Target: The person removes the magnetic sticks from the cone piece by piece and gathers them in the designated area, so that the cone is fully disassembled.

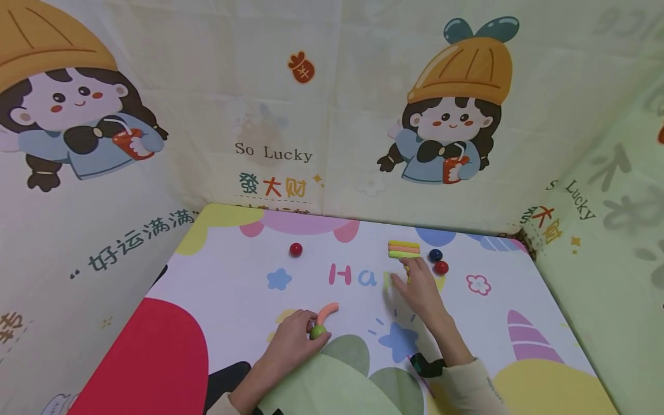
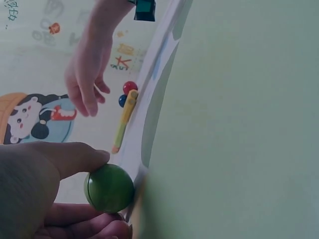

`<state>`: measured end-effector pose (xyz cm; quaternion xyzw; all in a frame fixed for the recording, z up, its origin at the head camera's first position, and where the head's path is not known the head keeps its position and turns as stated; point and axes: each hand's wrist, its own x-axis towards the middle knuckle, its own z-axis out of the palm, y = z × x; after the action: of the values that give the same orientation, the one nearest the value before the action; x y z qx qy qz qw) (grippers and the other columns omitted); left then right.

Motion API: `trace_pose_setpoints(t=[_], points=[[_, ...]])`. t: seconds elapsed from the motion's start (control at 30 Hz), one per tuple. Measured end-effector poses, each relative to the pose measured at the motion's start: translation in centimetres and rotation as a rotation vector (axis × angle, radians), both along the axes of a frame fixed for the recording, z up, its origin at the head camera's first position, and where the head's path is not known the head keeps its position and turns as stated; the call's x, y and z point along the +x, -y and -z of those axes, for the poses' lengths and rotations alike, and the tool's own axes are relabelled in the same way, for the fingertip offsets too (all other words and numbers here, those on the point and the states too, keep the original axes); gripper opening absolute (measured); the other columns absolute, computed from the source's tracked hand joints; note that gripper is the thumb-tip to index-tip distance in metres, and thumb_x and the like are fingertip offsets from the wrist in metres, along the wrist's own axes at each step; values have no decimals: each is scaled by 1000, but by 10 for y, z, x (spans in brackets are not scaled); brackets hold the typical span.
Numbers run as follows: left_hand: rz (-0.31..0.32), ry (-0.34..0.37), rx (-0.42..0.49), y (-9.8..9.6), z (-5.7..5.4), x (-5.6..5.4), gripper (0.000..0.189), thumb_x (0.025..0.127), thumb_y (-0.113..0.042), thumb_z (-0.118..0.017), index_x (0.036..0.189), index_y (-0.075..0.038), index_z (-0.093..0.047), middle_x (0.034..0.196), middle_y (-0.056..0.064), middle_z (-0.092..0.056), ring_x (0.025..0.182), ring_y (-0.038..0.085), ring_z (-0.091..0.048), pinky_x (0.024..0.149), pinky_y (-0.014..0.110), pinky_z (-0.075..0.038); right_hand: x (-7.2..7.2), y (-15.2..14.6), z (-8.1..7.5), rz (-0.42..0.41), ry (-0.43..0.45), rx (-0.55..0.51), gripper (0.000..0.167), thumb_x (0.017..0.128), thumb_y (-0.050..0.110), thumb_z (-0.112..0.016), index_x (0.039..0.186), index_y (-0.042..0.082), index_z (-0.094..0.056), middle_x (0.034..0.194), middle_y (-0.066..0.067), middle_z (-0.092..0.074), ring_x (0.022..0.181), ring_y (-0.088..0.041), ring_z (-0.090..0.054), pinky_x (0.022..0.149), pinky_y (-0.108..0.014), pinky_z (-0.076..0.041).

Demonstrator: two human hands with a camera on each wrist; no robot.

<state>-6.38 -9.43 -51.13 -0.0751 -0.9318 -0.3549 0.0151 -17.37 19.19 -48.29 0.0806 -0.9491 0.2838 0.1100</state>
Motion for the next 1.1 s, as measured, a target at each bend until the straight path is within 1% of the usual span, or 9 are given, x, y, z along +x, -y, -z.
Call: trace_pose_setpoints(t=[0.1,0.17,0.37,0.5,0.63,0.7,0.8,0.9,1.1], points=[[6,14,-5,-1,0,-2,34,82,-30,-81,101,-4,-71,79,-4,-55,72,6,-46,60,19,-42,3,8,2,-21,-2,-2,46,89,21,-74,126,-2,-61,124,-21,-57,102,-33,-60,88,-48,-56],[9,19,-6,-2,0,-3,33,81,-28,-81,102,-3,-72,80,-3,-56,71,7,-46,59,18,-42,5,12,4,-37,7,3,45,88,21,-74,126,-1,-61,124,-20,-57,103,-32,-60,89,-48,-56],[24,-27,-3,-5,2,-7,29,82,-22,-81,103,-4,-74,84,-2,-58,67,4,-44,56,15,-40,11,23,5,-88,54,22,47,88,23,-75,127,0,-62,121,-17,-58,100,-28,-59,88,-45,-57],[25,-37,-2,-8,3,-10,30,83,-21,-81,106,-4,-73,90,1,-62,68,4,-45,58,15,-42,15,31,6,-120,103,26,48,89,25,-75,129,2,-62,123,-14,-60,107,-26,-59,94,-45,-57],[18,-43,-26,-11,2,-14,33,84,-21,-80,111,-4,-72,97,4,-66,72,5,-48,61,16,-45,19,39,8,-151,137,28,48,88,26,-76,129,4,-63,124,-12,-60,109,-25,-61,94,-42,-58],[21,-62,-34,-13,2,-15,33,84,-19,-80,111,-3,-71,99,5,-67,72,5,-49,62,17,-46,22,43,9,-177,129,33,47,87,25,-77,128,4,-64,123,-11,-61,104,-23,-61,90,-40,-59],[29,-107,-43,-15,3,-19,32,84,-17,-79,111,-2,-71,99,5,-67,73,6,-50,63,18,-47,27,48,12,-229,86,57,45,86,23,-77,125,4,-65,119,-10,-62,96,-18,-60,85,-37,-60],[33,-132,-43,-16,4,-21,31,84,-15,-79,111,-2,-71,100,6,-68,75,7,-51,66,20,-50,30,52,17,-282,40,78,42,86,22,-77,123,4,-65,114,-8,-62,90,-15,-58,82,-35,-58],[57,-137,1,-17,4,-26,30,85,-13,-78,112,-2,-71,103,5,-67,80,10,-55,72,24,-54,36,59,23,-347,23,123,43,86,27,-77,122,5,-66,109,-5,-62,88,-11,-55,81,-32,-57]])
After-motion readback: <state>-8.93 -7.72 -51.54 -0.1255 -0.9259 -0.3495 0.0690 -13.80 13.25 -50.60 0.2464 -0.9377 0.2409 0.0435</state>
